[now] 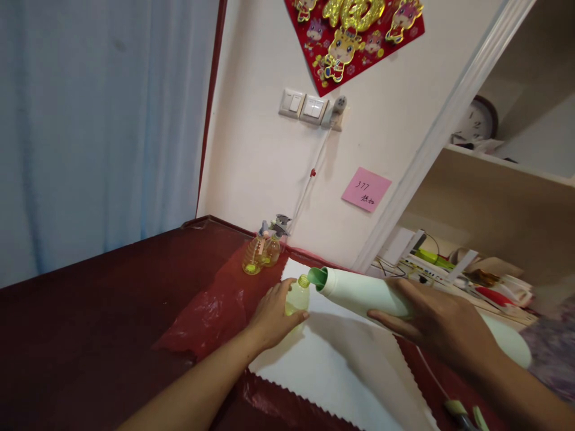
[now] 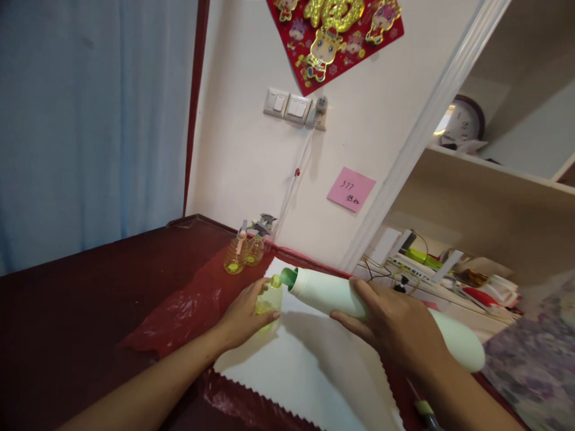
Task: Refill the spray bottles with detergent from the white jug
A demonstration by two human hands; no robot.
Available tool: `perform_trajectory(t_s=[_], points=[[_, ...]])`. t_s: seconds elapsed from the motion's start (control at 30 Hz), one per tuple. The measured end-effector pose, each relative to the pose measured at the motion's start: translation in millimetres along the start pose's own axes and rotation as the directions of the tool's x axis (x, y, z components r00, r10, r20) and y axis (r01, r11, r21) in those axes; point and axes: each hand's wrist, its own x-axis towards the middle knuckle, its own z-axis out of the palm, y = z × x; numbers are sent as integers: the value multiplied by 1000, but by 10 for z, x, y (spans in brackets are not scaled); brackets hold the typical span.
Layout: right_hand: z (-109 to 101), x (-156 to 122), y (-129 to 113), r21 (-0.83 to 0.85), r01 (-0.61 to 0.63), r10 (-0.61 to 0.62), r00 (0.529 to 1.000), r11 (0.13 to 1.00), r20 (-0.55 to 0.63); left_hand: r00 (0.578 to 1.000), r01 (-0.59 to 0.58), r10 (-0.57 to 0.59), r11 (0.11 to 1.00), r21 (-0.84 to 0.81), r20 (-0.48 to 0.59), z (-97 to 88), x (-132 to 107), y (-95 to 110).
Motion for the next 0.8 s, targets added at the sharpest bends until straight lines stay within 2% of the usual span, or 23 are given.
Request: perform_trajectory(t_s=[0.1,0.27,0.47,0.8], points=[[-25,22,-5,3,2,-2,1000,1000,31,1000,-2,2,1000,3,2,1,-8,-5],[-56,50,-2,20,22,-22,1000,1000,2,1000,4,-4,1000,11,7,-5,-15,-1],[-56,33,18,19,9,-10,999,1000,50,1000,16,-16,1000,23,9,-4,-12,6],[-81,86,51,-9,44,-44,998,999,46,1000,15,-16,999,28,13,-22,-19,41]])
